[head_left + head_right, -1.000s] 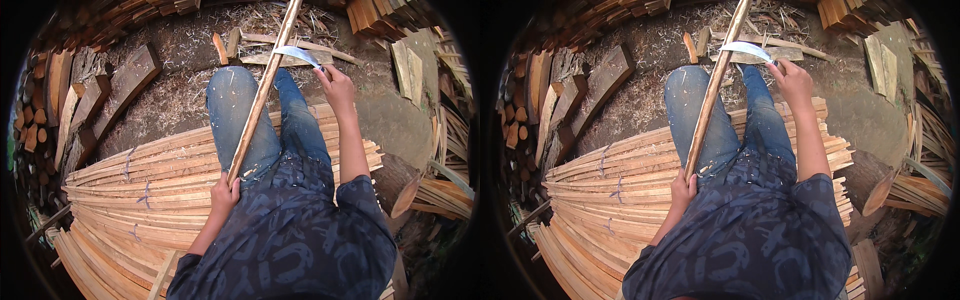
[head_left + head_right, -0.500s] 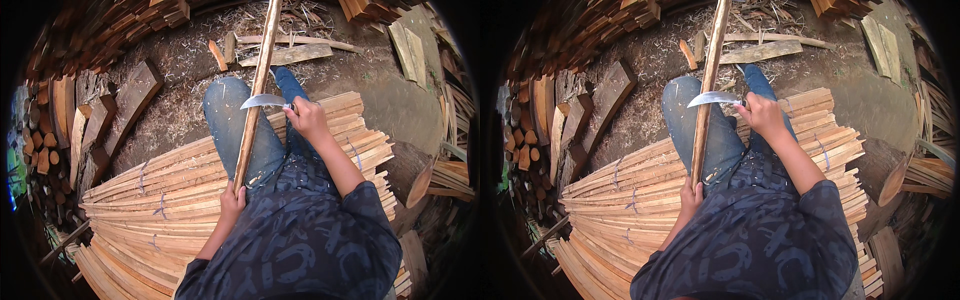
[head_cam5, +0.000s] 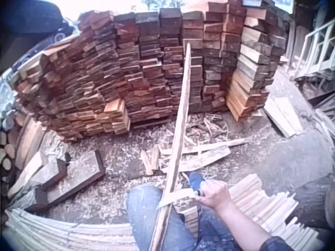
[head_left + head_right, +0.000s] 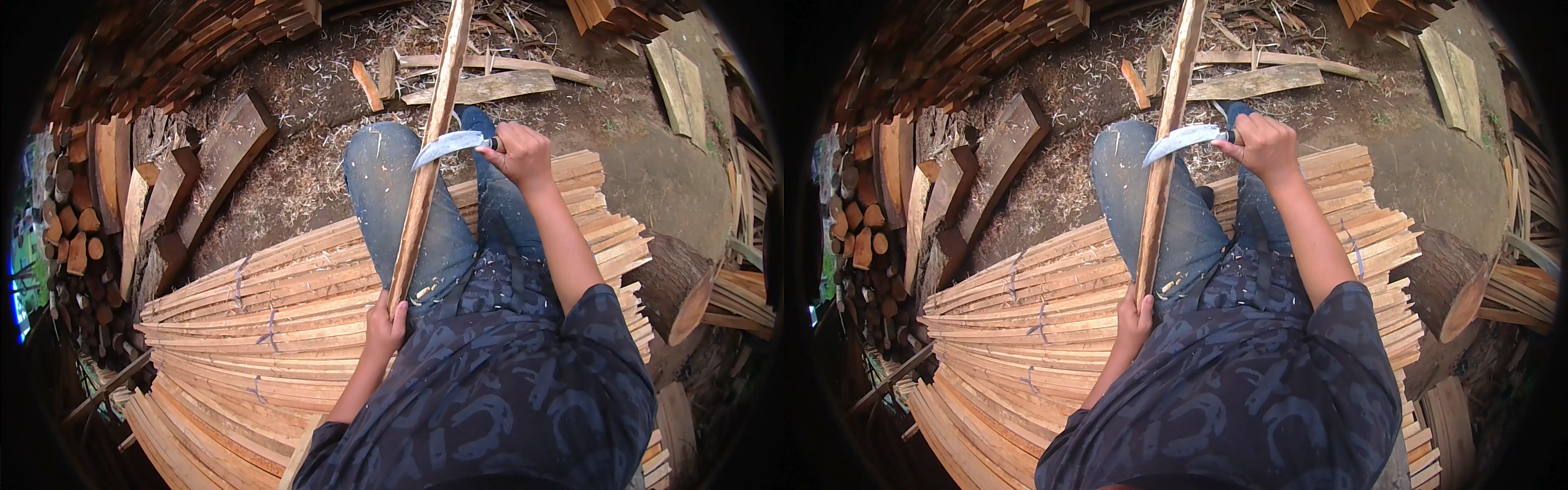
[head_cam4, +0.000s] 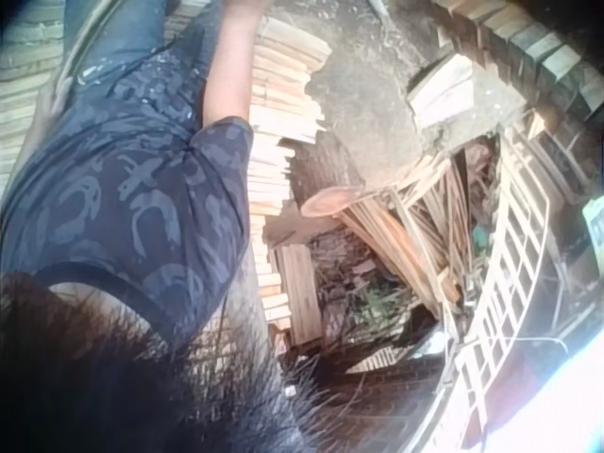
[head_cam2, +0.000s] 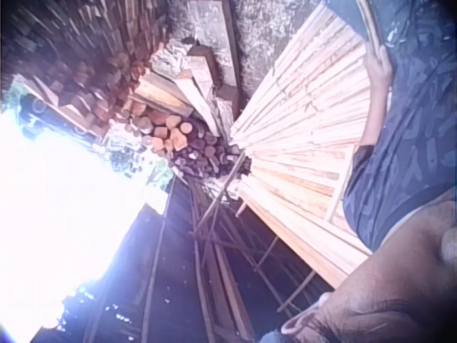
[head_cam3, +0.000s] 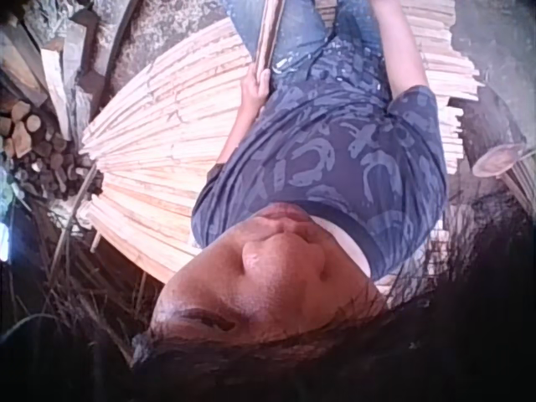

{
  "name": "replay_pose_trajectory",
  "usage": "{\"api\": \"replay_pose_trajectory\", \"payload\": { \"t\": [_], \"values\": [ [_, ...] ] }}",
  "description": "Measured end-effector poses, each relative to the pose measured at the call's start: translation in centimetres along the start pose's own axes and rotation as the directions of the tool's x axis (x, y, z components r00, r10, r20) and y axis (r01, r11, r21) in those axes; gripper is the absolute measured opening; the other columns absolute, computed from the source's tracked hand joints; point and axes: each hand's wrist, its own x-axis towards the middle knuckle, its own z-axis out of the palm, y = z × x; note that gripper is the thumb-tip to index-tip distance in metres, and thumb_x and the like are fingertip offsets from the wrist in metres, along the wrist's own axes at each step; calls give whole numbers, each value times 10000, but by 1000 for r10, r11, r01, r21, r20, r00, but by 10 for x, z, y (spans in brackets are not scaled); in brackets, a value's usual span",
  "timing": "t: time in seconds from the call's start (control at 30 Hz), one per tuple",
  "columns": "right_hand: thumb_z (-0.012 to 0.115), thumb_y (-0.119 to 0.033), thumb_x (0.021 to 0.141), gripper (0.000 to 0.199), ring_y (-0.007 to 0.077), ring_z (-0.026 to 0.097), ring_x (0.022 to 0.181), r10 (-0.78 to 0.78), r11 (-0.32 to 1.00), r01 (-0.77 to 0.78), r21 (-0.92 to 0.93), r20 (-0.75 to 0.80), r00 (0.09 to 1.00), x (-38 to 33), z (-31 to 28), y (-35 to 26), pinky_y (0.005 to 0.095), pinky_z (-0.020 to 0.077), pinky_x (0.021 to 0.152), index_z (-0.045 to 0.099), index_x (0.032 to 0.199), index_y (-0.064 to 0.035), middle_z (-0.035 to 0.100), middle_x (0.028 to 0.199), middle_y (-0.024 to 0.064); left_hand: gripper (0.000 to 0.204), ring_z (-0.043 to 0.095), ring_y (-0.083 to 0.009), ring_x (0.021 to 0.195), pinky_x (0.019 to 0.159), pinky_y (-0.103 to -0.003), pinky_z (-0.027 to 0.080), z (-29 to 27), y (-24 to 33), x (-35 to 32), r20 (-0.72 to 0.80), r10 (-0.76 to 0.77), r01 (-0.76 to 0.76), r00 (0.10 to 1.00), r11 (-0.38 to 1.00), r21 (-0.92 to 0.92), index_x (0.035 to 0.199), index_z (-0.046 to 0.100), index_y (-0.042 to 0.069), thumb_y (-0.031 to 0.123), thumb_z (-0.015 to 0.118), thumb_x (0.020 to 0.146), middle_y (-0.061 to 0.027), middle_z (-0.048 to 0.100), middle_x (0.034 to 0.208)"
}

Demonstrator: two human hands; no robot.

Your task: The person sits on the ground and uses a curved knife to shave a long, thin piece of wood held between their legs. They repeatedly scrape the blade along the wood's surface to remove thin layers, creating wood shavings.

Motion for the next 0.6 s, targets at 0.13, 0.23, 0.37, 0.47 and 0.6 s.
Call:
{"api": "replay_pose_trajectory", "payload": {
  "t": [0.13,0.23,0.37,0.47,0.6],
  "values": [
    [576,-636,802,579,238,524,484,26,1000,-26,-6,6,1000,8,-3,7,348,421,438,421,608,-113,447,549,50,222,613,-425,633,565,-426,462,0,3,0,-2,-5,5,1000,1000,0,1009,560,-38,155,571,900,-254,594,691],
    [556,-644,820,587,254,560,512,27,999,-25,-40,36,999,10,-7,7,364,443,460,443,606,-110,494,552,54,214,601,-430,619,559,-432,453,-1,2,0,-4,1,-1,1000,1000,19,983,557,-34,160,575,897,-255,583,674],
    [496,-589,904,589,345,627,618,595,801,-579,-150,98,798,25,-11,17,443,479,535,502,632,-66,595,597,108,211,591,-441,618,557,-438,447,3,-7,-1,-22,26,-26,999,999,-27,962,551,-34,164,578,894,-260,575,667],
    [469,-520,942,548,418,625,675,732,661,-732,-168,-74,678,28,-31,94,486,480,591,543,685,-41,617,632,158,219,586,-451,620,554,-443,445,2,-4,5,1,40,-40,999,999,27,952,543,-42,164,582,893,-267,571,663],
    [510,-511,929,525,394,588,588,587,809,-579,-101,93,804,33,-59,66,467,435,537,536,675,-53,560,574,158,222,581,-445,596,535,-444,439,2,-3,1,-22,43,-43,999,999,6,911,523,-45,167,588,891,-264,557,638]
  ]
}}
